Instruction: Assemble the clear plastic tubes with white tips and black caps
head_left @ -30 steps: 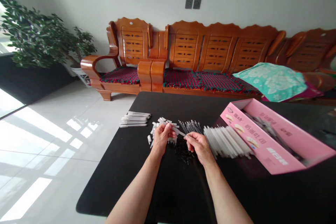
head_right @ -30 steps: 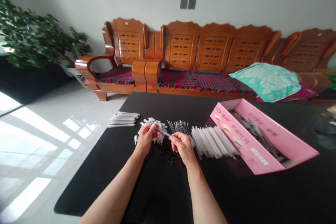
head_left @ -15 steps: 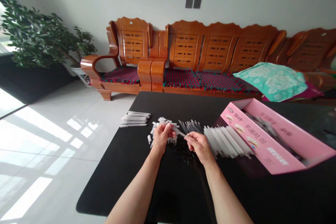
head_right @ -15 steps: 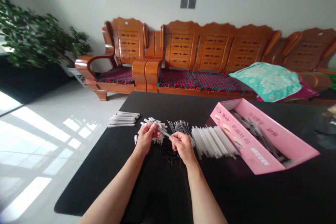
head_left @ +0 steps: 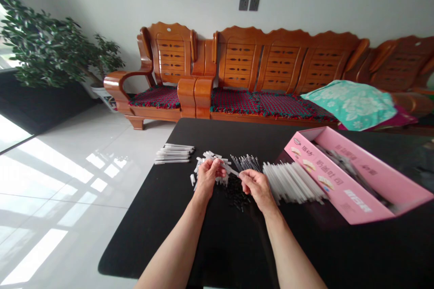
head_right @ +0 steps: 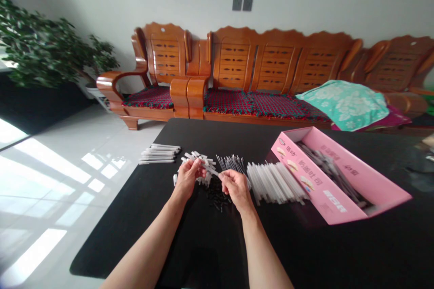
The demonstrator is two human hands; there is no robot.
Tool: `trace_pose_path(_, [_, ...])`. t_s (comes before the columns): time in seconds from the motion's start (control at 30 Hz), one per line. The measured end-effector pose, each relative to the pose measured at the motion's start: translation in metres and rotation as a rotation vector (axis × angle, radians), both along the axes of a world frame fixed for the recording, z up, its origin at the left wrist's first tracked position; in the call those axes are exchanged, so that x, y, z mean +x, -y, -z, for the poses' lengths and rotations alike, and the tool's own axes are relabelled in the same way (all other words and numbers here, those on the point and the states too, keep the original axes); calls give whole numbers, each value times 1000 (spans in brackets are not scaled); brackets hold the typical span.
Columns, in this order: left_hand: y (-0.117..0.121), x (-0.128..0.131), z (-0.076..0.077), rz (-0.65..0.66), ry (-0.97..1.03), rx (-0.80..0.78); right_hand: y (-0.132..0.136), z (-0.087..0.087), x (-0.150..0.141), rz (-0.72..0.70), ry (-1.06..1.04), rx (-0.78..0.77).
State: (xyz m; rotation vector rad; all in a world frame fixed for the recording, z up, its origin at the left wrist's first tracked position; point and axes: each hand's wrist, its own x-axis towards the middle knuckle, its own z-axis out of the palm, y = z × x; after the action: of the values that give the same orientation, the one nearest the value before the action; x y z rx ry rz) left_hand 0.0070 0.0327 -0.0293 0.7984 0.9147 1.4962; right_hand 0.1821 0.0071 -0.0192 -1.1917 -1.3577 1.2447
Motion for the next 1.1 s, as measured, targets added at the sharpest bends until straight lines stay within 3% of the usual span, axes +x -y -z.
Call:
trace_pose_path(0.13, [0, 0, 1, -3, -15, -1, 0, 0, -1, -24, 75, 43])
trace_pose_path(0.33, [0, 0, 0, -6, -10, -6, 0, 1, -1, 18, 1, -1])
trace_pose_path(0.47, [0, 0, 0, -12, 5, -15, 0, 0, 0, -14, 90, 63])
trace_pose_path(0.63, [0, 0, -1, -10, 9, -19, -1, 3, 0, 36, 18, 1])
trace_pose_path(1.1, [2, 0, -5, -16, 0, -29, -1, 4, 2, -25, 121, 63])
